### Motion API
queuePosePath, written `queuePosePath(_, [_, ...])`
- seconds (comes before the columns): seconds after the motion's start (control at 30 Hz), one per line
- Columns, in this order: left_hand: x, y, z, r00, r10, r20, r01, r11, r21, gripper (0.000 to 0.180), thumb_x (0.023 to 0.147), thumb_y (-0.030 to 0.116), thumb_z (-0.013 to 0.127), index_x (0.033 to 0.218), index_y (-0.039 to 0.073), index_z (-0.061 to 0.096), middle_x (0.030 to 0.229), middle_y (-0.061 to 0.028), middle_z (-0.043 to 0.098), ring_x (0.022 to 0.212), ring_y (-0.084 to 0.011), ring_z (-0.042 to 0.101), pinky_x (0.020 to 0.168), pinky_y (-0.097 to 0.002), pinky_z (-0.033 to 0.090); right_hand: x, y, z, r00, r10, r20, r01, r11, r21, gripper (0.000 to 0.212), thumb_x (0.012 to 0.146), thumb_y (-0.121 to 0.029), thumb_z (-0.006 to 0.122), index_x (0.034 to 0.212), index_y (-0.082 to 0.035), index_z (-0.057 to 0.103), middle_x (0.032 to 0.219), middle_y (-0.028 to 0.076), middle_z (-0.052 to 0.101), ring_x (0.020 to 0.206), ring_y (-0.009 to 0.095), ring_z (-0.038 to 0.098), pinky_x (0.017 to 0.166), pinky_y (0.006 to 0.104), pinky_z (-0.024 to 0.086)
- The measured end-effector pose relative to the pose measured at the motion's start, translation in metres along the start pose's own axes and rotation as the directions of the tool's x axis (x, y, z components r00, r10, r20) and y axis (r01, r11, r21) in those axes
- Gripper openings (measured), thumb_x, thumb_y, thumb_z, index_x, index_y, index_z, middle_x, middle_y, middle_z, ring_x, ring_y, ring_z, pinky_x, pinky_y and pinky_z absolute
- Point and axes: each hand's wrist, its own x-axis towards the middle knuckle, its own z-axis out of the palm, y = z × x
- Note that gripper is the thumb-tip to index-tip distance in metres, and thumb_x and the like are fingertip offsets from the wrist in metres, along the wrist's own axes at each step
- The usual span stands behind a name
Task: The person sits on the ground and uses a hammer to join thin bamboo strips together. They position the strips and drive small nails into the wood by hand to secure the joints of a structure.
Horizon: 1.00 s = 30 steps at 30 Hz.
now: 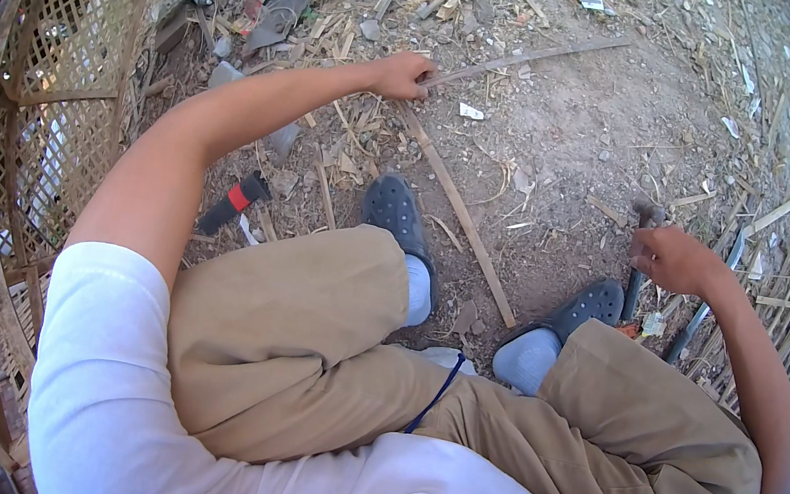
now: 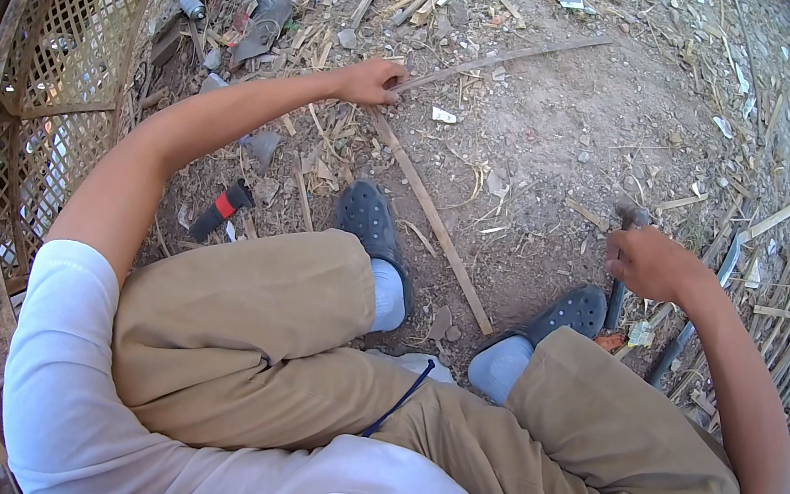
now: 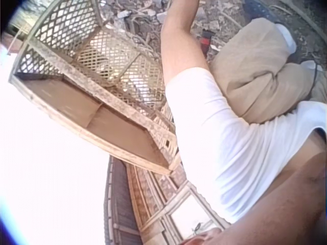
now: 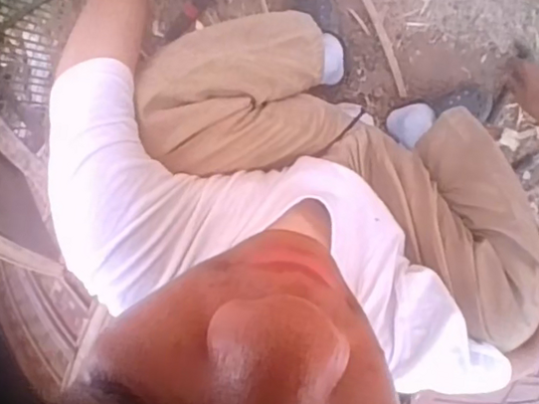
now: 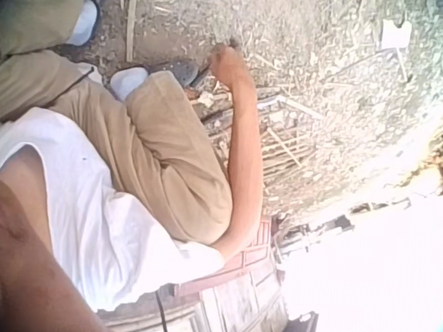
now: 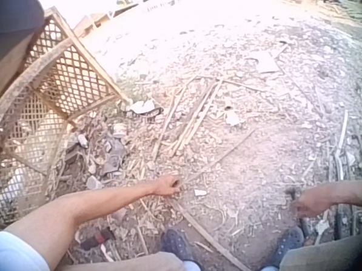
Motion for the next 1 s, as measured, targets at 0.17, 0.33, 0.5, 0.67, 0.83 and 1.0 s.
queuePosePath(0.17, [-0.028, 0.021, -0.040, 0.988, -0.155, 0.005, 0.145, 0.907, -0.396, 0.024, 0.103, 0.024, 0.052, 0.108, 0.001, 0.055, 0.084, -0.0189, 0.064, 0.077, -0.0367, 0.065, 0.072, -0.0484, 0.050, 0.002, -0.022, -0.001, 0.999, -0.051, -0.017, 0.050, 0.999, -0.005, 0.018, 0.096, -0.016, 0.065, 0.106, -0.001, 0.067, 0.098, 0.024, 0.072, 0.099, 0.042, 0.070, 0.087, 0.0510, 0.054])
queuePosePath(0.33, [-0.066, 0.047, -0.069, 0.932, 0.117, -0.343, -0.067, 0.986, 0.154, 0.035, 0.108, 0.037, 0.051, 0.108, 0.002, 0.052, 0.077, -0.0212, 0.062, 0.071, -0.0409, 0.063, 0.071, -0.0507, 0.049, 0.007, -0.053, -0.001, 0.970, -0.237, -0.058, 0.235, 0.971, -0.031, 0.017, 0.094, -0.014, 0.064, 0.103, 0.001, 0.068, 0.095, 0.024, 0.072, 0.096, 0.044, 0.071, 0.086, 0.0520, 0.054])
queuePosePath(0.5, [-0.100, 0.067, -0.089, 0.972, -0.015, -0.235, 0.019, 1.000, 0.018, 0.043, 0.112, 0.043, 0.047, 0.106, 0.001, 0.058, 0.077, -0.0193, 0.062, 0.072, -0.0336, 0.063, 0.070, -0.0479, 0.048, 0.008, -0.063, -0.008, 0.959, -0.274, -0.068, 0.266, 0.958, -0.108, 0.019, 0.094, -0.014, 0.064, 0.105, 0.001, 0.068, 0.096, 0.025, 0.073, 0.098, 0.044, 0.071, 0.087, 0.0514, 0.055])
queuePosePath(0.67, [-0.133, 0.092, -0.105, 0.951, 0.003, -0.310, -0.031, 0.996, -0.087, 0.046, 0.111, 0.042, 0.049, 0.099, 0.001, 0.066, 0.072, -0.0097, 0.057, 0.068, -0.0224, 0.057, 0.067, -0.0424, 0.045, 0.014, -0.069, 0.005, 0.930, -0.347, -0.122, 0.313, 0.921, -0.229, 0.014, 0.090, -0.009, 0.065, 0.100, -0.001, 0.070, 0.089, 0.023, 0.073, 0.091, 0.041, 0.072, 0.080, 0.0478, 0.056])
queuePosePath(0.83, [-0.159, 0.124, -0.132, 0.854, 0.061, -0.517, -0.129, 0.987, -0.096, 0.044, 0.111, 0.041, 0.049, 0.099, 0.003, 0.070, 0.077, -0.0079, 0.056, 0.072, -0.0200, 0.055, 0.069, -0.0402, 0.045, -0.008, -0.078, 0.006, 0.954, -0.218, -0.207, 0.204, 0.975, -0.084, 0.046, 0.096, -0.037, 0.075, 0.124, -0.003, 0.061, 0.114, 0.020, 0.070, 0.118, 0.040, 0.066, 0.096, 0.0506, 0.052])
queuePosePath(1.0, [-0.172, 0.135, -0.110, 0.853, -0.258, -0.455, -0.128, 0.741, -0.659, 0.036, 0.113, 0.036, 0.046, 0.098, 0.007, 0.062, 0.067, 0.0046, 0.042, 0.050, -0.0069, 0.041, 0.045, -0.0282, 0.034, -0.031, -0.075, 0.009, 0.886, -0.217, -0.410, 0.170, 0.974, -0.149, 0.061, 0.093, -0.041, 0.079, 0.132, -0.002, 0.054, 0.116, 0.021, 0.067, 0.120, 0.037, 0.065, 0.097, 0.0487, 0.052])
